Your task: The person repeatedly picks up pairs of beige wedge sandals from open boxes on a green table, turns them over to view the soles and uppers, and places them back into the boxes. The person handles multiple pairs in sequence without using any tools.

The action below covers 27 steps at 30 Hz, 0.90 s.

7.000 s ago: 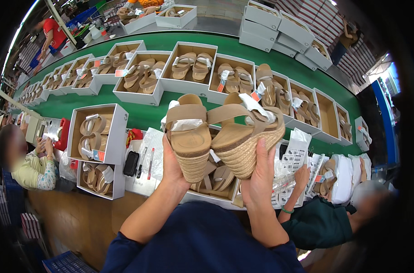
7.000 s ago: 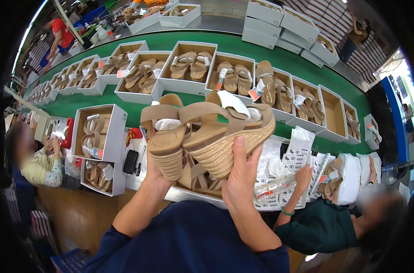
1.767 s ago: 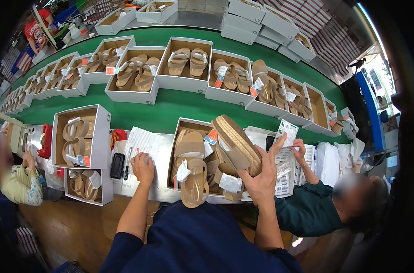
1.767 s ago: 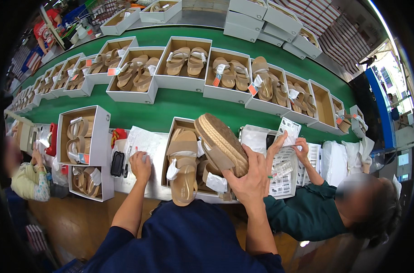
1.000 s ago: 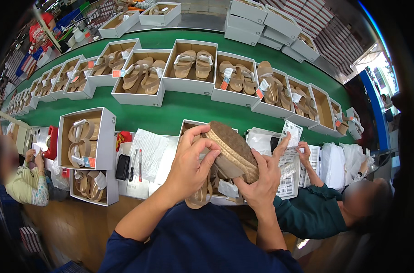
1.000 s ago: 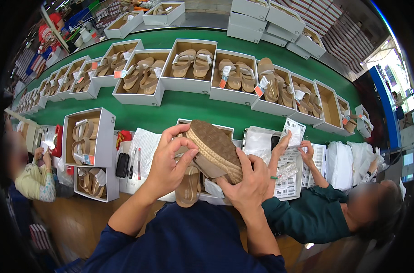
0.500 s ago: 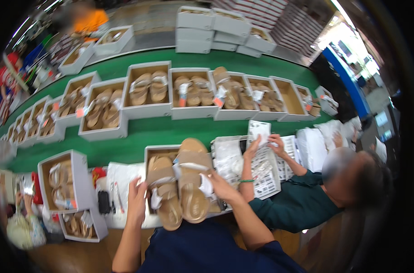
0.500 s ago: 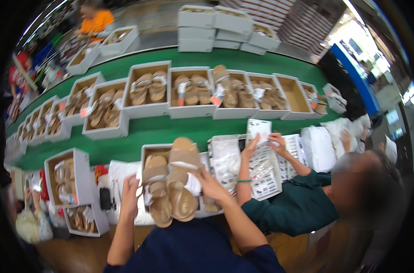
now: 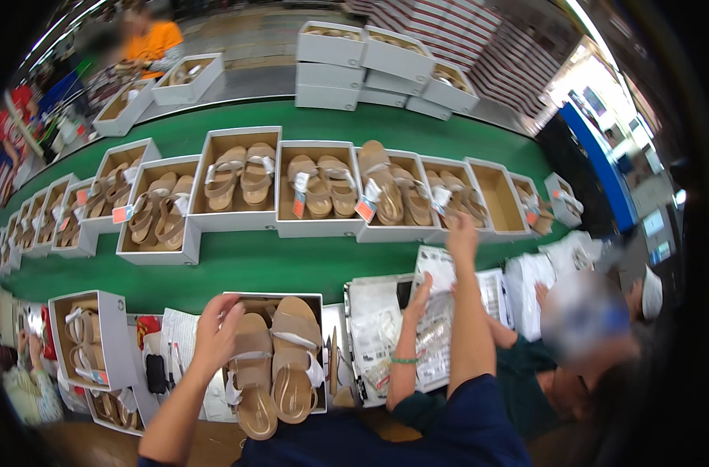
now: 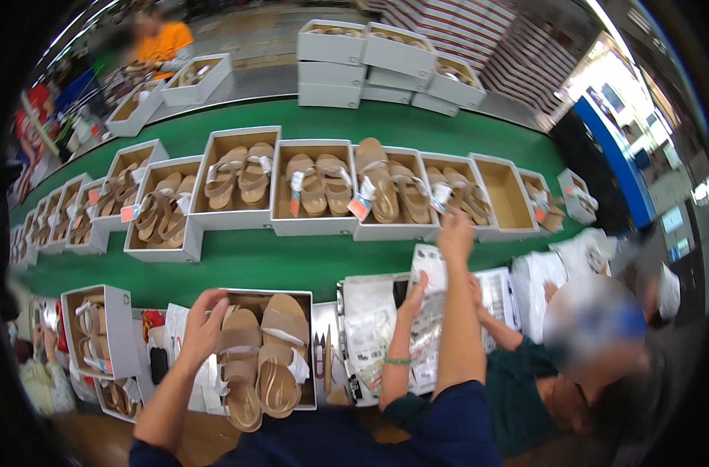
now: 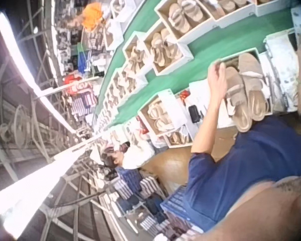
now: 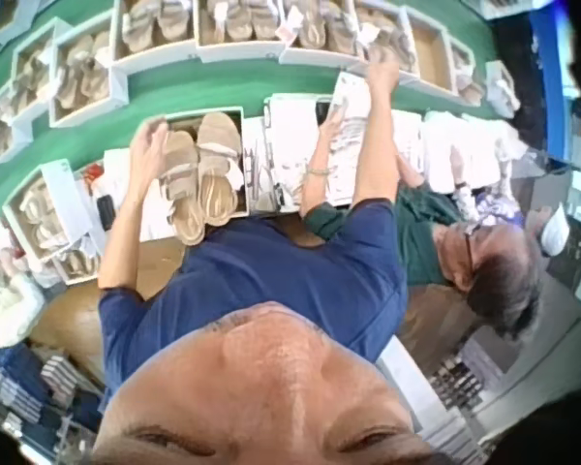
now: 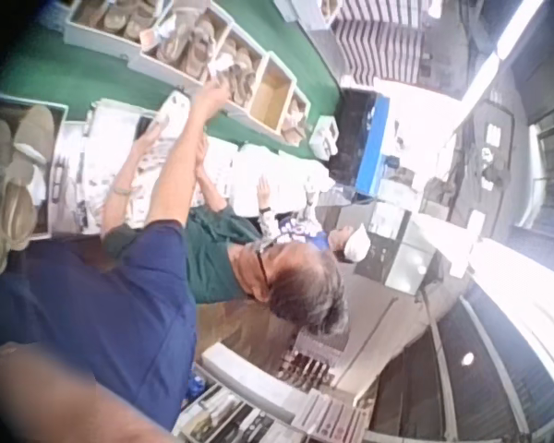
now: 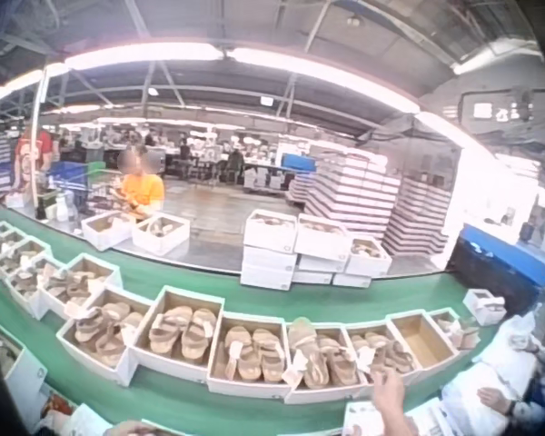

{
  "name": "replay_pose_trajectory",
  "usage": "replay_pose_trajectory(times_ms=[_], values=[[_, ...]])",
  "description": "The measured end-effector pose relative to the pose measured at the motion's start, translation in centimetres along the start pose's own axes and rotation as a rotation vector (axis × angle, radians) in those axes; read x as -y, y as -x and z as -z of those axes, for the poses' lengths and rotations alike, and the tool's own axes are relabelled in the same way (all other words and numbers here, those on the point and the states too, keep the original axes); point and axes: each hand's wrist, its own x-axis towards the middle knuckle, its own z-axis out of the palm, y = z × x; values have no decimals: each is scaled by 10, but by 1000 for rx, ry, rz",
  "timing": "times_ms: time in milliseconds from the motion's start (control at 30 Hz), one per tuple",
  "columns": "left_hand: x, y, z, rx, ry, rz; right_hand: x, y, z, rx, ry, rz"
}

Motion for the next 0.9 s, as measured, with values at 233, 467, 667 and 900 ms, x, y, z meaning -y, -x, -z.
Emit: replay_pose_trajectory(times_ms=[233, 467, 667, 900], values=[[9, -185, -66, -108, -587, -210, -135, -83, -24, 103, 622, -237], [38, -268, -89, -47, -953, -8, -203, -143, -50, 276, 481, -246], [32, -248, -87, -120, -910, -91, -247, -157, -49, 190, 423, -19], [24, -243, -72, -161, -951, 29, -207, -170, -48, 204, 374, -48]])
